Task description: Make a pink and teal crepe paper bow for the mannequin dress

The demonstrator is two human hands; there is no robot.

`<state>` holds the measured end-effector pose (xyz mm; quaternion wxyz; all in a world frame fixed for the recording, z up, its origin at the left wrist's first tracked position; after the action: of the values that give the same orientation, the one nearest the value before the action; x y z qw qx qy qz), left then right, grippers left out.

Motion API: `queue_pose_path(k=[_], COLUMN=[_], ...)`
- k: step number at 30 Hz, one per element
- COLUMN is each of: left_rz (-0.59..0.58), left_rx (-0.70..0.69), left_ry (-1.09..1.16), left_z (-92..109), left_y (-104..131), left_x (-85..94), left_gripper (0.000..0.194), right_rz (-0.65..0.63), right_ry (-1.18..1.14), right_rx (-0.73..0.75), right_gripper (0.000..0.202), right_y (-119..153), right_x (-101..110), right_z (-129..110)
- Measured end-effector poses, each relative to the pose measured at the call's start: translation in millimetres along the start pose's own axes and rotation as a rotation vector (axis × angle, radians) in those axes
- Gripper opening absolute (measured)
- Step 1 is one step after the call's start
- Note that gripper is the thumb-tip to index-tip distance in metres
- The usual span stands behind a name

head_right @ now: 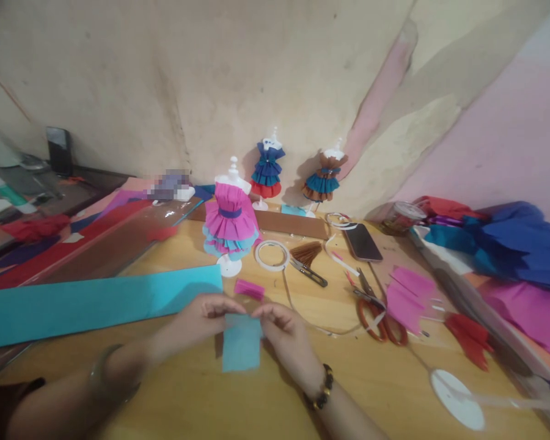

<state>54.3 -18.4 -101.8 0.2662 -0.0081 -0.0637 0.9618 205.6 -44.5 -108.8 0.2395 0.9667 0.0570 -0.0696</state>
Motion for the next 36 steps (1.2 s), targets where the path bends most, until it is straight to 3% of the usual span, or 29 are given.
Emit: queue_pose_path(k=[11, 17, 23, 28, 33, 36], left_rz=[-0.037, -0.062, -0.074, -0.102, -0.061, -0.012], left_rx=[0.038, -0.027, 0.001, -0.082, 0.069, 0.084], left_ry=[-0.147, -0.145, -0.150, -0.123, -0.147, -0.143], left_z=[3.0, 8.6, 7.2, 14.5, 8.5, 6.9], left_y=[2.3, 0.7, 1.2, 0.7, 5.1, 4.8], left_x=[2.1, 1.9, 3.9, 6.2, 2.4, 0.2], left_gripper=[0.023, 0.022, 0.025, 0.027, 0.026, 0.026], right_rz=[-0.003, -0.030, -0.050, -0.054, -0.070, -0.043], right_ry=[0.093, 0.090, 0.098, 0.122, 0.128, 0.115], right_rx=[0.066, 0.048, 0.027, 0.024, 0.028, 0.069], right_gripper=[0.030, 0.030, 0.025, 0.019, 0.025, 0.027], right_y=[2.9, 1.8, 3.2, 4.8, 6.1, 5.3], right_x=[-0.4, -0.6, 0.4, 3.1, 1.7, 0.1], right_z=[-3.7, -1.8, 2.9, 1.8, 1.5, -1.5])
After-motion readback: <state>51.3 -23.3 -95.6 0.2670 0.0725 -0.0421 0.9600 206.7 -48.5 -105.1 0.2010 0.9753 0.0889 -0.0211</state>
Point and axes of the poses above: each hand's wrist, its own y-axis away from the middle knuckle, its own x-axis out of the back of the hand, z = x × y, the point moved 6 cm from there along -y, towards the middle knuckle, and after that the axes turned 15 degrees about -x, right-handed, at the moved point
